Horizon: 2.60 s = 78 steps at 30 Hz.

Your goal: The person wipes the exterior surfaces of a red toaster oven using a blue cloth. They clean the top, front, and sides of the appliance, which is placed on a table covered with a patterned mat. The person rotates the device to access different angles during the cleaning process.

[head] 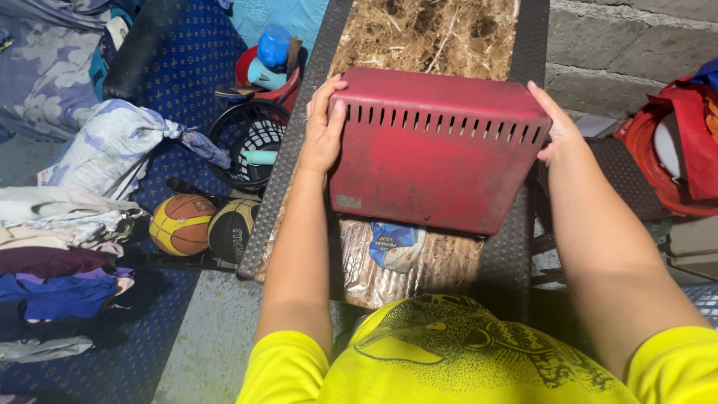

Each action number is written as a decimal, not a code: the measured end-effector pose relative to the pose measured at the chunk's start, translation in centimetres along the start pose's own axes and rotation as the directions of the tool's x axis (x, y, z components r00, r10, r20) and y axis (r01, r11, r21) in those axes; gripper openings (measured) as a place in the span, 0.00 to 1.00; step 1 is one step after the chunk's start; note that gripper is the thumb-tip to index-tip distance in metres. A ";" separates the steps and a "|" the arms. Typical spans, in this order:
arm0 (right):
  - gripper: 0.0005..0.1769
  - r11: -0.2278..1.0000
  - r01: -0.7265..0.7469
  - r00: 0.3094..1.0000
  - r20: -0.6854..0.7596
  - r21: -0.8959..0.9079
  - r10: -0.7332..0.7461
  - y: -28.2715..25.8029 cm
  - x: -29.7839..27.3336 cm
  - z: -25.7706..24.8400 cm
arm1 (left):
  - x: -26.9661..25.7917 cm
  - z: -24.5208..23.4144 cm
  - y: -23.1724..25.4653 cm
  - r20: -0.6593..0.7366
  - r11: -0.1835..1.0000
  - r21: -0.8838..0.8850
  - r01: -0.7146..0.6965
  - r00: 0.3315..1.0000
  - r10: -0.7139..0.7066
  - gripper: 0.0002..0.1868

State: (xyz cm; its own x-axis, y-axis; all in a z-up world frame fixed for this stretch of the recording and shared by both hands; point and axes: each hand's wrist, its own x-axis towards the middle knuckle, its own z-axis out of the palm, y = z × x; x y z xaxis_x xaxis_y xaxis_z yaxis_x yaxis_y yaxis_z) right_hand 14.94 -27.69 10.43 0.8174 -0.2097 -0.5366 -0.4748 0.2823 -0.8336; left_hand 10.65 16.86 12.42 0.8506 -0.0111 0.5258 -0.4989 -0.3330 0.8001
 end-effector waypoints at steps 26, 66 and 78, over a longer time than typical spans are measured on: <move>0.26 -0.081 0.853 0.506 0.855 -0.516 -0.118 19.0 -18.9 10.9 | 0.6 0.2 -0.7 0.006 0.996 -0.068 0.051 0.999 -0.050 0.23; 0.34 -0.185 0.624 0.178 0.368 -0.759 -0.912 6.6 -17.7 3.1 | 0.8 0.5 -0.7 -0.014 0.995 -0.010 0.098 0.995 -0.098 0.26; 0.33 -0.141 0.729 0.074 0.282 -0.670 -0.957 6.7 -13.3 3.8 | 2.1 1.3 -1.2 -0.036 0.984 0.074 0.163 0.986 -0.161 0.28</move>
State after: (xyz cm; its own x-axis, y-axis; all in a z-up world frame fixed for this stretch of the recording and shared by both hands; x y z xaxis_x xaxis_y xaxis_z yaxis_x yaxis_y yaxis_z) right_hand 2.11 -19.46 12.51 0.6067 -0.0215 0.7947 0.4444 -0.8196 -0.3615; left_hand 13.26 16.05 12.23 0.9133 0.0767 0.4001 -0.3396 -0.3992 0.8517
